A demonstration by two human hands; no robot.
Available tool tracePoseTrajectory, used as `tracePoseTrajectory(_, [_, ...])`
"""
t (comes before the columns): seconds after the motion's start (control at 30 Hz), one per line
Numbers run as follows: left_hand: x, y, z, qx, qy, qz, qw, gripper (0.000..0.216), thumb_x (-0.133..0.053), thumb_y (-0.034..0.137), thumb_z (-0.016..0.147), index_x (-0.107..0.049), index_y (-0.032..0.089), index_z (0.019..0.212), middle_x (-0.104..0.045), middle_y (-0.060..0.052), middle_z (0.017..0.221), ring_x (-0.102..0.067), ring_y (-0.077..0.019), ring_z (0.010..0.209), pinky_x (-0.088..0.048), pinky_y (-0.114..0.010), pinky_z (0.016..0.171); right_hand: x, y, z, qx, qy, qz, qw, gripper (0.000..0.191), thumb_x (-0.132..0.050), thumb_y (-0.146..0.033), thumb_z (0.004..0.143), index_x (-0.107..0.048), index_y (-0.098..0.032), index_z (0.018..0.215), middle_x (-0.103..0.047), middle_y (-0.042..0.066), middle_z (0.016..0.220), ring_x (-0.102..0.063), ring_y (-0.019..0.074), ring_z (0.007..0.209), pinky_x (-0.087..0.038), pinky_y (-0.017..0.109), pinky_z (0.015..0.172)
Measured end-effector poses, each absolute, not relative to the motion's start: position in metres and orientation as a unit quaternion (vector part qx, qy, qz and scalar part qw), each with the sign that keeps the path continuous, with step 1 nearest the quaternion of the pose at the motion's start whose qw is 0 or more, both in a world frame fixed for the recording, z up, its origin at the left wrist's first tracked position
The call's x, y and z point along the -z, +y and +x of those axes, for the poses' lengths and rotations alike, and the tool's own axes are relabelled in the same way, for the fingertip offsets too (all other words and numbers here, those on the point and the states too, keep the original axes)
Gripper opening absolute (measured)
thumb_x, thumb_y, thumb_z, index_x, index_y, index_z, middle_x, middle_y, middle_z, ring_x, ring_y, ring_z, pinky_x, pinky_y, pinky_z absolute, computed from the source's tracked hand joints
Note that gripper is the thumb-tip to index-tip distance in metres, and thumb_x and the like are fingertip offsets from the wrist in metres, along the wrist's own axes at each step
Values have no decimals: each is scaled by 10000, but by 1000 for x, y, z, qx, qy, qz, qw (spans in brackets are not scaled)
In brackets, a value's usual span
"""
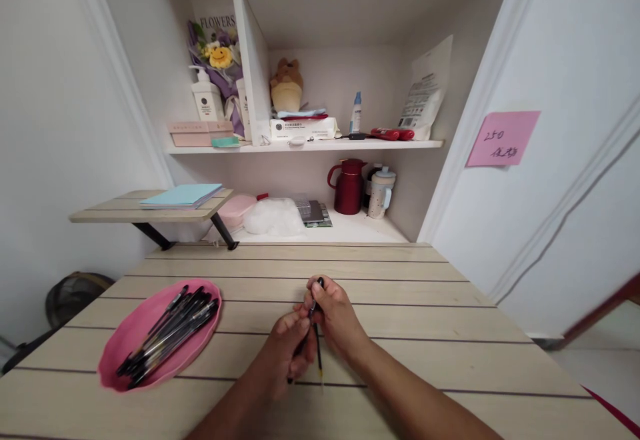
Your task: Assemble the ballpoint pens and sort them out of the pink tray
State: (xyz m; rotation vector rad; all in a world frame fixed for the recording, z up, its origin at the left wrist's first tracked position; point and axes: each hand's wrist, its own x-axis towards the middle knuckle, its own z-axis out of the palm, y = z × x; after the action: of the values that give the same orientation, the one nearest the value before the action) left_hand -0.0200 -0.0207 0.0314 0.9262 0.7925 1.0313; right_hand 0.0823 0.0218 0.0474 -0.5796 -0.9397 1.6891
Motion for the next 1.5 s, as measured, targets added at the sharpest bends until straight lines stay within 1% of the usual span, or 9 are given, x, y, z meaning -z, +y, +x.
tracePoseTrajectory(0.17, [-11,-14,2,-503,470,446,573,200,-537,358,713,-504,161,726,-448,70,436,-304,-32,299,-182,-160,322,-40,26,78,-709,-331,-308,542,396,-476,-580,698,-384,-201,624,-393,-75,437,-361,65,330,-284,189,350])
tracePoseTrajectory(0.27, [-11,-13,5,-493,469,466,566,150,-522,315,724,-509,168,750,-408,79,419,-289,-35,328,-186,-157,348,-39,30,83,-711,-347,-281,543,460,-449,-623,687,-332,-201,546,-324,-86,398,-324,61,329,-368,234,428])
tracePoseTrajectory(0.43, [-24,-23,-8,-417,354,373,750,188,-507,367,746,-450,190,728,-353,96,443,-145,-9,299,-88,-145,316,-47,34,90,-766,-321,-204,518,452,-466,-601,696,-320,-206,534,-258,-96,403,-242,59,345,-412,280,535])
tracePoseTrajectory(0.57, [-20,-36,-12,-351,227,323,849,173,-489,335,773,-496,180,847,-326,90,450,-110,-8,302,-78,-141,305,-59,48,112,-764,-255,-150,573,419,-518,-499,724,-285,-206,534,-193,-94,437,-168,61,369,-339,225,453])
tracePoseTrajectory(0.8, [-19,-36,-4,-361,251,334,834,213,-451,310,811,-501,184,975,-363,79,467,-151,-4,293,-87,-145,308,-59,69,139,-744,-269,-180,584,372,-551,-478,706,-347,-198,572,-321,-71,486,-306,64,412,-336,211,446])
tracePoseTrajectory(0.97, [-23,-28,-13,-422,289,334,792,227,-497,321,783,-493,191,969,-384,81,483,-181,0,294,-95,-146,309,-46,62,125,-730,-397,-299,469,351,-555,-501,688,-457,-168,637,-450,-55,508,-222,15,329,-137,154,318])
tracePoseTrajectory(1.1, [-24,-22,-16,-448,334,342,755,244,-512,354,766,-490,186,942,-405,80,505,-195,2,300,-98,-146,311,-38,56,115,-703,-479,-341,400,358,-632,-466,622,-472,-146,600,-476,-49,448,-243,7,297,-122,150,302])
tracePoseTrajectory(1.37, [-22,-19,-15,-461,402,350,709,219,-514,390,755,-466,181,801,-425,77,511,-204,6,298,-77,-148,314,-29,55,107,-649,-483,-357,467,286,-710,-328,537,-510,-126,575,-454,-62,384,-290,17,320,-169,155,313])
tracePoseTrajectory(1.5, [-23,-20,-15,-453,392,319,734,260,-494,415,757,-491,175,857,-427,73,505,-256,-7,299,-149,-154,313,-31,54,108,-679,-477,-317,458,281,-690,-347,569,-552,-114,644,-430,-73,396,-269,9,316,-166,152,308])
